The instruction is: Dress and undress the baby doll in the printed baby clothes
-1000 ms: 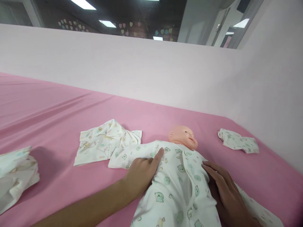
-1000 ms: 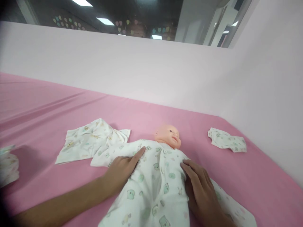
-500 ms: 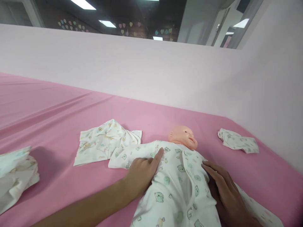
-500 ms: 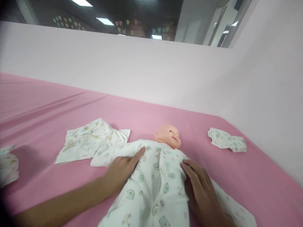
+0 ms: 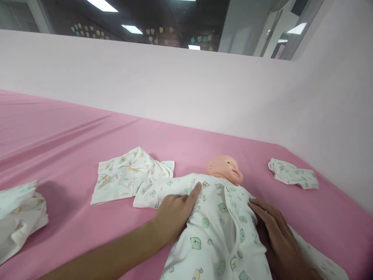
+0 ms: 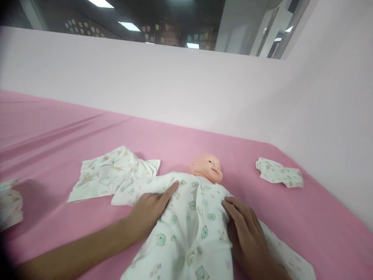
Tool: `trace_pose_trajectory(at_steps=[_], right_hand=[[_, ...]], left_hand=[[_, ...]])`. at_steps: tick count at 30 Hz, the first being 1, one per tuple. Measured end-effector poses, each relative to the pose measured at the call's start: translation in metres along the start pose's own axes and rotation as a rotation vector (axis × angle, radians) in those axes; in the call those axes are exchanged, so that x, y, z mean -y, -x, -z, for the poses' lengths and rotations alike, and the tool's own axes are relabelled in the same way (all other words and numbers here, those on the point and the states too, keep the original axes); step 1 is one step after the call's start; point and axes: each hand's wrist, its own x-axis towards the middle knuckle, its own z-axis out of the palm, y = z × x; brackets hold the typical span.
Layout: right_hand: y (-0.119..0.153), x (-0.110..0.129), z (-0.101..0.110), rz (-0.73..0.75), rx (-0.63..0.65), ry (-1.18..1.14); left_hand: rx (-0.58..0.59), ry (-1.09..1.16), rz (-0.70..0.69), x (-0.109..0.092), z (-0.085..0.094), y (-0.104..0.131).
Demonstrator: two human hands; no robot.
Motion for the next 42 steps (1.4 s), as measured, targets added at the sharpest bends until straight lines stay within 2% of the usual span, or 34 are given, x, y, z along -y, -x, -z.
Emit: trace_pose_trajectory(at_steps=[14,26,35,42], right_hand=[[0.0007,0.0002,0.0011,0.003,0.018,-0.003],[-0.0014,0.0023,0.0024,-0.004,0.014,0.005],[0.0014,-0.0005,0.0014,-0.007,0.015,0.001],[0.0002,0.0005,0.0013,0.0,0.012,-0.016]], left_hand=[[-0.01,0.014,-0.002,0.0015,-0.0017,-0.0006],[0.031,0.03,0.006,-0.0003,0.0035,0.0002],[-0.051,0.018,-0.01,0.0018,-0.0047,0.0013],[-0.046,0.016,-0.011,0.002,-0.0033,0.0006]])
